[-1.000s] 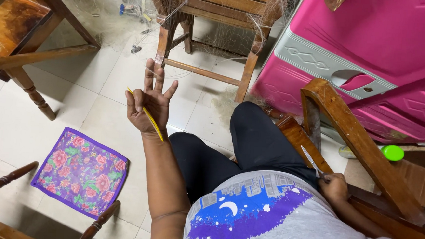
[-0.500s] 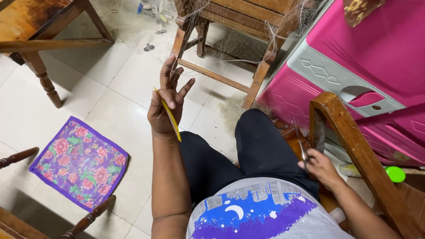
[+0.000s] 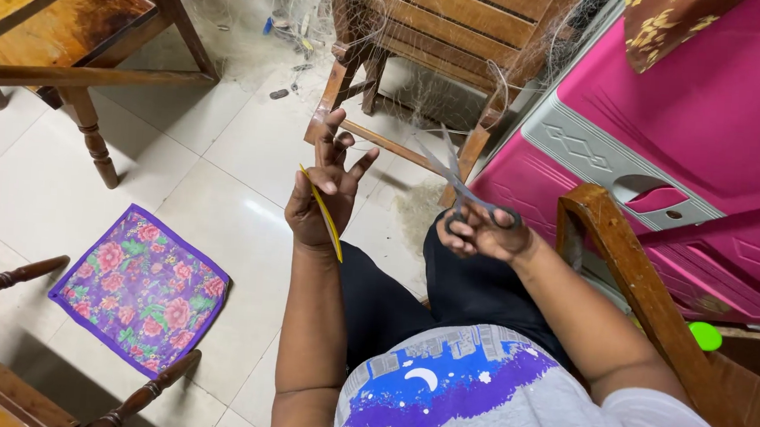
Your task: Repairing a fine-mesh fishing net using a netting needle and scissors
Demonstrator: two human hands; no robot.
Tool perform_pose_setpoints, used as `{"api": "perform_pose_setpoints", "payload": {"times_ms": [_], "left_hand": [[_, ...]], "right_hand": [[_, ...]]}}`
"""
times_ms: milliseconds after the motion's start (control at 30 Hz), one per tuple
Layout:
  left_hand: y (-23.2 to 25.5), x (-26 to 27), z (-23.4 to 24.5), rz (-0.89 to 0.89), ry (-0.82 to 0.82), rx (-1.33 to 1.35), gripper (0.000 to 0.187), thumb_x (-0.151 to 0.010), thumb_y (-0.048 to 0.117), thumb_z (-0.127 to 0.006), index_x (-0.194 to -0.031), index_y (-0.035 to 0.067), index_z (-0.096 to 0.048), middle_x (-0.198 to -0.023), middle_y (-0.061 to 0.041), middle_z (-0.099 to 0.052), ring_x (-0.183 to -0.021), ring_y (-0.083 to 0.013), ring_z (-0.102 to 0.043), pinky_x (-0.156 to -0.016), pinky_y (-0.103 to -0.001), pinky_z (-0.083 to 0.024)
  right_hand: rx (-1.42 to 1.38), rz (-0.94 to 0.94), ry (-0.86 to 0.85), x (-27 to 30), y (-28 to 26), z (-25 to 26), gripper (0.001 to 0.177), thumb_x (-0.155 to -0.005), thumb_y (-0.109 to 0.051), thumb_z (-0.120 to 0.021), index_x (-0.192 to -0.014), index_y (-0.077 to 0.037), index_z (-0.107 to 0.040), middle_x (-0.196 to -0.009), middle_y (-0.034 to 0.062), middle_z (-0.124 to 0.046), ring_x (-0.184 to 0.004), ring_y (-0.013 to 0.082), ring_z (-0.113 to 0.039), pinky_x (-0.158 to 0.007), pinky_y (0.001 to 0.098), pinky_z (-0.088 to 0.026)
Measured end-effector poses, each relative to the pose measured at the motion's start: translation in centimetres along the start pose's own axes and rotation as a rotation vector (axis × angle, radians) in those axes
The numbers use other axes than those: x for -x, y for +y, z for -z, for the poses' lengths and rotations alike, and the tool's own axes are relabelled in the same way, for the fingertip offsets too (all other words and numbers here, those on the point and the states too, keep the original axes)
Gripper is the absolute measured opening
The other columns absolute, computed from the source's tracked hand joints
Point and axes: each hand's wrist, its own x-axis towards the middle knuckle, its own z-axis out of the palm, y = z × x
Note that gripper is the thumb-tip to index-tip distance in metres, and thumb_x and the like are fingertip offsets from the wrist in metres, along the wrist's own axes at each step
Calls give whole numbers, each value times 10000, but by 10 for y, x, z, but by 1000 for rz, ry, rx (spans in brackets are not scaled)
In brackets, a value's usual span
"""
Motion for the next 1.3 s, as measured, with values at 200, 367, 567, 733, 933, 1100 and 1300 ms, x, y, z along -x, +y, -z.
{"api": "perform_pose_setpoints", "payload": {"times_ms": [200, 367, 567, 733, 933, 1100, 1300], "left_hand": [[-6, 3, -3, 10, -12, 147, 525, -1258, 568, -467, -1110, 317, -904, -1922, -113, -342, -1608, -283, -461, -1416, -728, -368], [-5, 4, -1, 26, -6, 180, 530, -1247, 587, -474, -1071, 315, -893, -1900, -107, -370, -1582, -290, -468, -1406, -733, -371], [8, -4, -19, 67, 30, 97, 530, -1255, 579, -513, -1020, 300, -897, -1955, -92, -342, -1681, -274, -465, -1414, -678, -417], [15, -4, -9, 140, 128, -81, 559, -1298, 536, -484, -972, 248, -834, -1986, -105, -344, -1798, -292, -411, -1399, -608, -484], [5, -3, -16, 31, 153, -186, 623, -1304, 502, -439, -754, 236, -557, -1979, -232, -354, -1896, -398, -231, -1495, -641, -255], [-13, 11, 6, -93, 138, -94, 654, -1300, 474, -286, -704, 218, -368, -748, -260, -704, -1077, -461, -858, -1475, -706, -292], [-15, 8, -11, 60, 217, -54, 604, -1304, 455, -295, -762, 207, -397, -623, -114, -513, -551, -261, -657, -1193, -713, -646]], "right_hand": [[-22, 29, -48, -46, -1, -5, 429, -1032, -629, -870, -1069, -369, -532, -1096, 33, -527, -1108, 376, -602, -858, 464, -452], [-1, 46, -31, -58, 10, 3, 450, -1024, -660, -861, -1054, -356, -530, -1076, 42, -548, -1056, 365, -620, -825, 455, -456], [11, 40, -31, -58, 10, 2, 472, -1015, -679, -857, -1058, -354, -516, -1064, 29, -532, -1045, 354, -613, -820, 460, -446], [-32, 56, -5, -46, 14, 15, 454, -1024, -666, -853, -1063, -360, -520, -1067, 44, -530, -1042, 380, -604, -841, 486, -463], [58, 46, 65, -38, 8, 8, 620, -987, -746, -829, -1183, -229, -549, -1064, 32, -543, -991, 302, -606, -812, 434, -444], [151, 54, 74, -36, -3, 5, 628, -1007, -755, -801, -1190, -215, -538, -1054, 22, -537, -967, 275, -602, -801, 421, -434], [250, 81, 141, -42, -8, -6, 655, -994, -629, -877, -1219, -84, -593, -1028, 36, -552, -1009, 309, -687, -757, 390, -519]]}}
